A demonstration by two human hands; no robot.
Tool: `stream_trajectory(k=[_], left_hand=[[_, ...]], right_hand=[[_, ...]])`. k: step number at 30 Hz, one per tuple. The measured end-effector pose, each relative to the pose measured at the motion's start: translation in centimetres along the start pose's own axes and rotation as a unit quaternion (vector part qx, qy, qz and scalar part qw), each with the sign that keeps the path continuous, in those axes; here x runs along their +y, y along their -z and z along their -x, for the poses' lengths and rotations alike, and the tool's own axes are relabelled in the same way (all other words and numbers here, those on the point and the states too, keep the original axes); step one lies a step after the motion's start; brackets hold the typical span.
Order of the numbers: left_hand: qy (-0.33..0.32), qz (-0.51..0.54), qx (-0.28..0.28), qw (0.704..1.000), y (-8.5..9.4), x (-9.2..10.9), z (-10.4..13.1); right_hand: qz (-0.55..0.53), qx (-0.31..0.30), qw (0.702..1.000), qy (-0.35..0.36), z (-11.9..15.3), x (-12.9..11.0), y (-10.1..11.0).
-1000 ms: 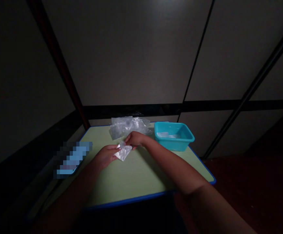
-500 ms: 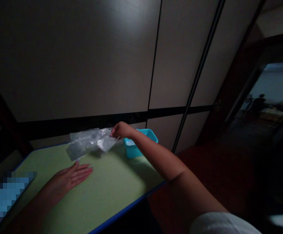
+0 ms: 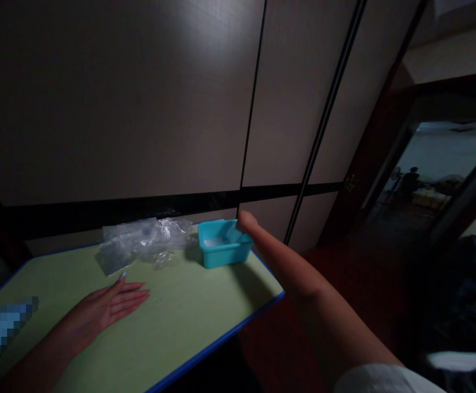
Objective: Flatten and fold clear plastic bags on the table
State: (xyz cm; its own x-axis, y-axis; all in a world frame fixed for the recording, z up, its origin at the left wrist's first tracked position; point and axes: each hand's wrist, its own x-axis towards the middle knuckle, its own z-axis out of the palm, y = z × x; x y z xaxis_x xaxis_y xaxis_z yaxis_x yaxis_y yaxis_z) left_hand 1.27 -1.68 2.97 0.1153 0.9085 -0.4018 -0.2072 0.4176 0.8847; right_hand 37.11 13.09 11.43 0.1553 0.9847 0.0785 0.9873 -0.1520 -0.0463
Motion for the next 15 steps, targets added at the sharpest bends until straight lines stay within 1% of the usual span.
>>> stream_trajectory(k=[3,6,10,15], left_hand=[[-0.003,-0.009,-0.009,1.0,0.3,-0.2,-0.3],[-0.002,-0.011,-0.011,1.0,0.3,-0.3,-0.3],[-0.002,-0.016,-0.011,1.0,0.0,-0.1,0.1],[-0.001,-0.023,-0.01,1.0,-0.1,-0.1,0.1]], right_hand=[[-0.01,-0.021,1.0,-0.001,-0.4,-0.4,-1.0],[-0.013,-0.033,0.999,0.0,-0.4,-0.7,-1.3],[0.0,-0.029,1.0,0.003,0.0,-1.2,-1.5],[0.02,-0.016,0.999,0.024,0.8,-1.7,-1.9]])
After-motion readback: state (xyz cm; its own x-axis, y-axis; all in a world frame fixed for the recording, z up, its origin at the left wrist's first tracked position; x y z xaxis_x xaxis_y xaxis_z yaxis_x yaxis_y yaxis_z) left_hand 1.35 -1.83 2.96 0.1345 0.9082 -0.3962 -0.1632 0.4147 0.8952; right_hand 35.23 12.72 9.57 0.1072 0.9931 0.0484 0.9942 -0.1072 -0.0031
